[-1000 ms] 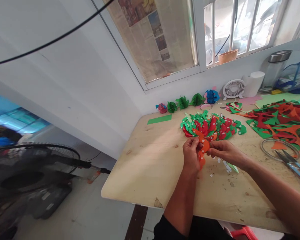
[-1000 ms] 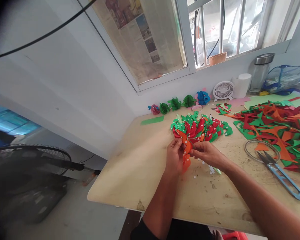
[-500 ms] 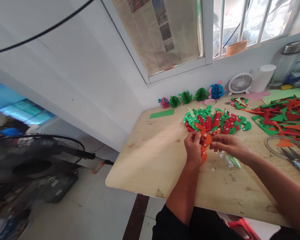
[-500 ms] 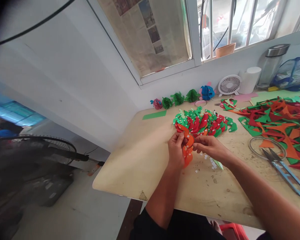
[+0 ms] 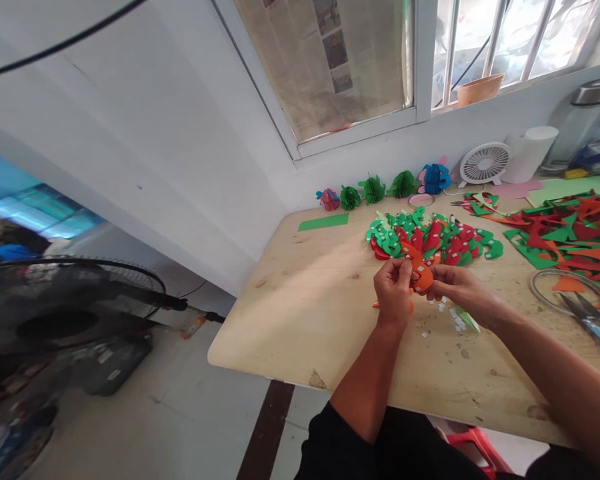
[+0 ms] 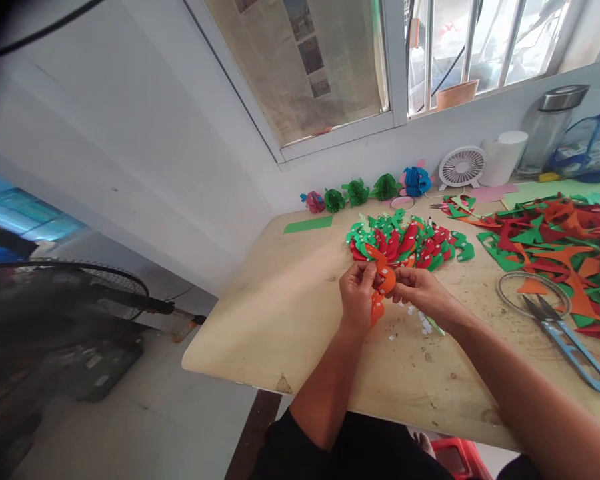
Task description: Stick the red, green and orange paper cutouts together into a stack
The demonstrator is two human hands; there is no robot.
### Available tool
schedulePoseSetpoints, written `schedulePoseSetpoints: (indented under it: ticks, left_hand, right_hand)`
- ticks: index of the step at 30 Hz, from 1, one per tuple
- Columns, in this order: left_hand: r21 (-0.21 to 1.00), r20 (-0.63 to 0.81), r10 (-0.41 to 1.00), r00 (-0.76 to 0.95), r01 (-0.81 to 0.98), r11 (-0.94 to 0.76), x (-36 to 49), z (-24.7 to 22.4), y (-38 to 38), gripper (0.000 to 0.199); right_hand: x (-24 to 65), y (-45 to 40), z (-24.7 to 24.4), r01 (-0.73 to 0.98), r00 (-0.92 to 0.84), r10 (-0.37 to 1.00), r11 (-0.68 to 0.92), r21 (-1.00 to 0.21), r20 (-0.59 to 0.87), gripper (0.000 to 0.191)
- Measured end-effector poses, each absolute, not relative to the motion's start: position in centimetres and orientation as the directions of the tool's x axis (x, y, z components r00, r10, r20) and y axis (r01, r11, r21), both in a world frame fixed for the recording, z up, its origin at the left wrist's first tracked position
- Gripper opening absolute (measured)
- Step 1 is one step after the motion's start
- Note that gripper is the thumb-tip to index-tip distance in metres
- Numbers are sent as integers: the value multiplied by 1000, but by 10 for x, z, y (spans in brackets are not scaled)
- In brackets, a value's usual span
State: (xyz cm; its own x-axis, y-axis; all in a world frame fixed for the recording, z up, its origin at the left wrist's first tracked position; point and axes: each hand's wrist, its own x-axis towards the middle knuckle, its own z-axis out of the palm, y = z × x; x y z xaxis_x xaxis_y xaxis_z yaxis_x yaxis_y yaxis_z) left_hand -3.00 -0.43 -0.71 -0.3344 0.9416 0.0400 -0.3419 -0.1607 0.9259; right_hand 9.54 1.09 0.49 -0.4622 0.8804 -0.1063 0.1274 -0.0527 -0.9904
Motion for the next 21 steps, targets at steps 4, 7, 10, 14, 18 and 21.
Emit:
schedulePoseSetpoints:
  ticks: [4, 7, 10, 14, 18, 21]
  left_hand:
    - [930, 60, 934, -352, -319, -181, -30, -4, -5, 34]
    - [930, 71, 932, -355, -314, -191, -31, -3, -5, 35]
    - [929, 71, 932, -356, -316, -191, -31, -3, -4, 36]
    - [929, 51, 935, -351, -327, -173, -31, -4, -4, 36]
    - [935, 53, 936, -349, -312, -169, -32, -5, -4, 35]
    - [937, 58, 936, -347, -305, -171, -32, -6, -4, 35]
  right_hand:
    - [99, 11, 7, 106, -484, 870, -53, -993, -98, 22]
    - [100, 8, 13, 88, -501, 859, -64, -994, -100, 19]
    - [100, 6, 19, 84, -534, 840, -64, -994, -99, 21]
    - [101, 6, 20, 100, -560, 822, -63, -993, -108, 27]
    - [103, 9, 13, 98, -579, 807, -73, -993, -116, 29]
    - [104, 11, 11, 58, -594, 794, -121, -991, -132, 27]
